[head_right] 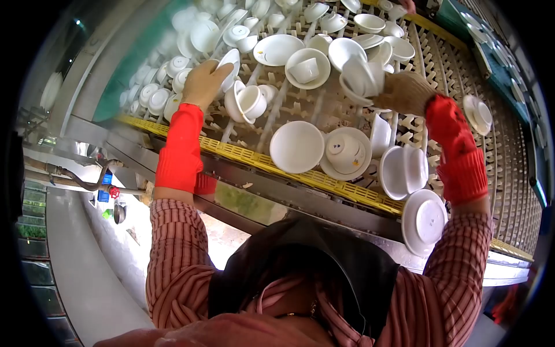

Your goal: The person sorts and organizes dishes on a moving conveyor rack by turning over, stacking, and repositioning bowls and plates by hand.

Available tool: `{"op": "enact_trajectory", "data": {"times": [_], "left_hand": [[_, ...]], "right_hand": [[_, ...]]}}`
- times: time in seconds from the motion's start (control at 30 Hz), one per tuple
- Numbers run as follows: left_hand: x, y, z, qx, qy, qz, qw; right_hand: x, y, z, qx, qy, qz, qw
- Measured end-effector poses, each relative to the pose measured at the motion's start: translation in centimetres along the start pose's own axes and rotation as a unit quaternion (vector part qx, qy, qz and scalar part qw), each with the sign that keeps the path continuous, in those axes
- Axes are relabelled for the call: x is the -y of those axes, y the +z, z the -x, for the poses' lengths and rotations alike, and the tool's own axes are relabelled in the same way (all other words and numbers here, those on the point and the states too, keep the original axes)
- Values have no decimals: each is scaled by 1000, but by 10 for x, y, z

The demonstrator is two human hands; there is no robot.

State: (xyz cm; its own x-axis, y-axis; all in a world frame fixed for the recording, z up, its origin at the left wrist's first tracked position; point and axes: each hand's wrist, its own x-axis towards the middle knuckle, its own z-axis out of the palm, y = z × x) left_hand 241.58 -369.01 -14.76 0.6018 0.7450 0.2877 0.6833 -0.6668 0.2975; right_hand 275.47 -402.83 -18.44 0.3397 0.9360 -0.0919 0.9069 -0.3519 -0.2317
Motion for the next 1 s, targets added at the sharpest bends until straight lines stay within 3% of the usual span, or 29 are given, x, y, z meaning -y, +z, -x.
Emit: {"op": "enact_trajectory", "data": {"times": [0.03, 0.1, 0.17, 0.23, 0.27, 0.37, 0.43, 0.53, 0.63, 0.67, 0.77, 0.87, 0.93, 0.97, 1.0], "left_hand": [[11, 2, 1, -28, 38, 24, 999], [47, 3, 1, -82, 114, 67, 988], [55, -9, -3, 44, 66, -31, 996], [39, -24, -3, 175, 52, -133, 974], [65, -1, -8, 89, 46, -162, 982], [52, 3, -6, 85, 72, -277, 954], [60, 14, -17, 119, 68, -313, 940], [44, 14, -16, 173, 48, -314, 932], [51, 22, -8, 163, 43, -353, 920], [49, 20, -6, 187, -11, -361, 914], [-20, -25, 27, 193, -26, -319, 928], [-44, -25, 65, 124, 68, -242, 960], [-53, -11, 96, 95, 161, 4, 982], [-58, -2, 104, 74, 205, 127, 968], [-61, 14, 106, 23, 204, 69, 976]], "right_hand": [[-13, 4, 16, -27, 30, -62, 997], [-76, 28, 22, -11, 28, -15, 999], [-105, 33, 30, -30, 24, 32, 999], [-97, 28, 33, -25, 135, 48, 989], [-92, 24, 33, -25, 191, 58, 980], [-54, 25, 45, -227, 135, -33, 964], [-24, 16, 48, -245, 55, -60, 966], [-10, 13, 36, -307, -144, 43, 940], [7, 25, 20, -330, -127, 66, 933], [9, 28, 19, -289, -105, 3, 951], [5, 38, 1, -230, -60, 13, 971], [7, 41, -6, -242, -46, 34, 969], [10, 45, -6, -263, -45, 46, 963], [8, 48, -8, -282, -51, 48, 957], [6, 51, -10, -303, -58, 50, 950]]}}
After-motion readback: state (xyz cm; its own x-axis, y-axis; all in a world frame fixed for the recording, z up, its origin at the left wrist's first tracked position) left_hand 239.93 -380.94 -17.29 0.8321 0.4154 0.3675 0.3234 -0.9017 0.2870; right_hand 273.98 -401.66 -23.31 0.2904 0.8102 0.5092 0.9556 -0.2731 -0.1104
